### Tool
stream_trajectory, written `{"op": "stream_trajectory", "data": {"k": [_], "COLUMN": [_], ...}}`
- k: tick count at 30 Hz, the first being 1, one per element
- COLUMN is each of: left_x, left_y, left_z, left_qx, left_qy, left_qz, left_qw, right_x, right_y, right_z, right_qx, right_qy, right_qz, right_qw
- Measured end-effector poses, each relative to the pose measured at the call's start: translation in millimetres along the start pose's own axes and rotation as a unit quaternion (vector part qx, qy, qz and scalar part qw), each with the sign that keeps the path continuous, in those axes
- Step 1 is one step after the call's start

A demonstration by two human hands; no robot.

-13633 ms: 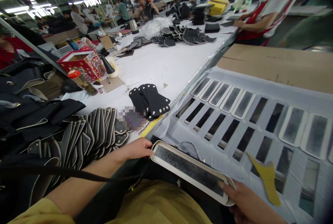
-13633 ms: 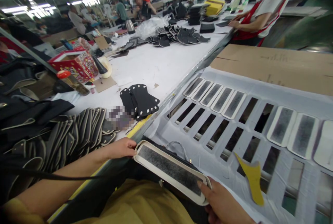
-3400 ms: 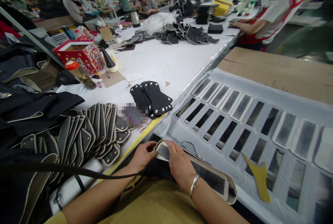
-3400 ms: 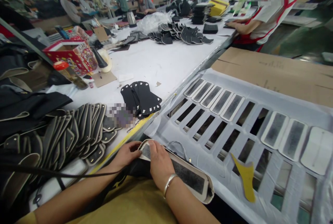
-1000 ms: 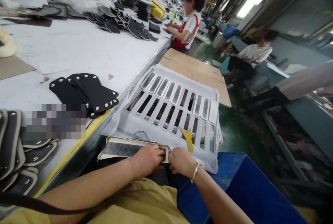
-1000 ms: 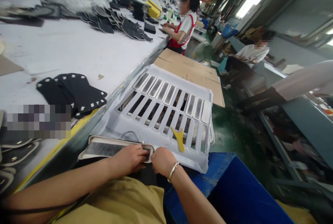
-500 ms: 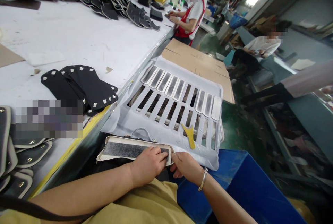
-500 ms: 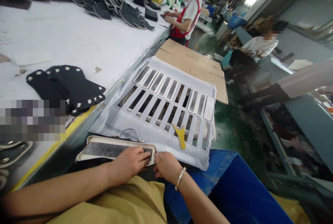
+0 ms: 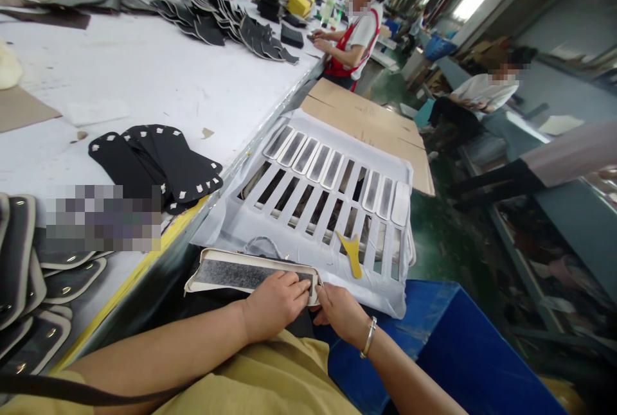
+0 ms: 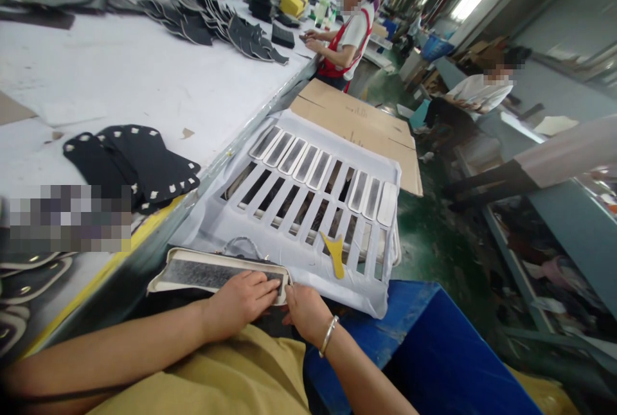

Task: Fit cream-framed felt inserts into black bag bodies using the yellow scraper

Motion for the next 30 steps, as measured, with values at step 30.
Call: {"op": "stream_trajectory", "data": {"k": [30], "left_x": [16], "left_y": [0], "left_z": [0.1], "left_qx": [0.024], "left_qy": [0.101], "left_qz": [0.072], "left_qw": [0.992], "right_x": [-21], "right_y": [4], "right_z": [7], "right_qx": [0.047], "right_qy": [-0.367], "right_qz": [-0.076], "right_qw": [0.926]}}
Point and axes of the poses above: each hand's wrist, its own y-axis away from the middle knuckle, its own z-axis out of the back of the hand, x = y × z, the point moved 9 cm from there along -y, towards the middle knuckle, and after that the axes turned 14 degrees about y, right-handed, at the moved point
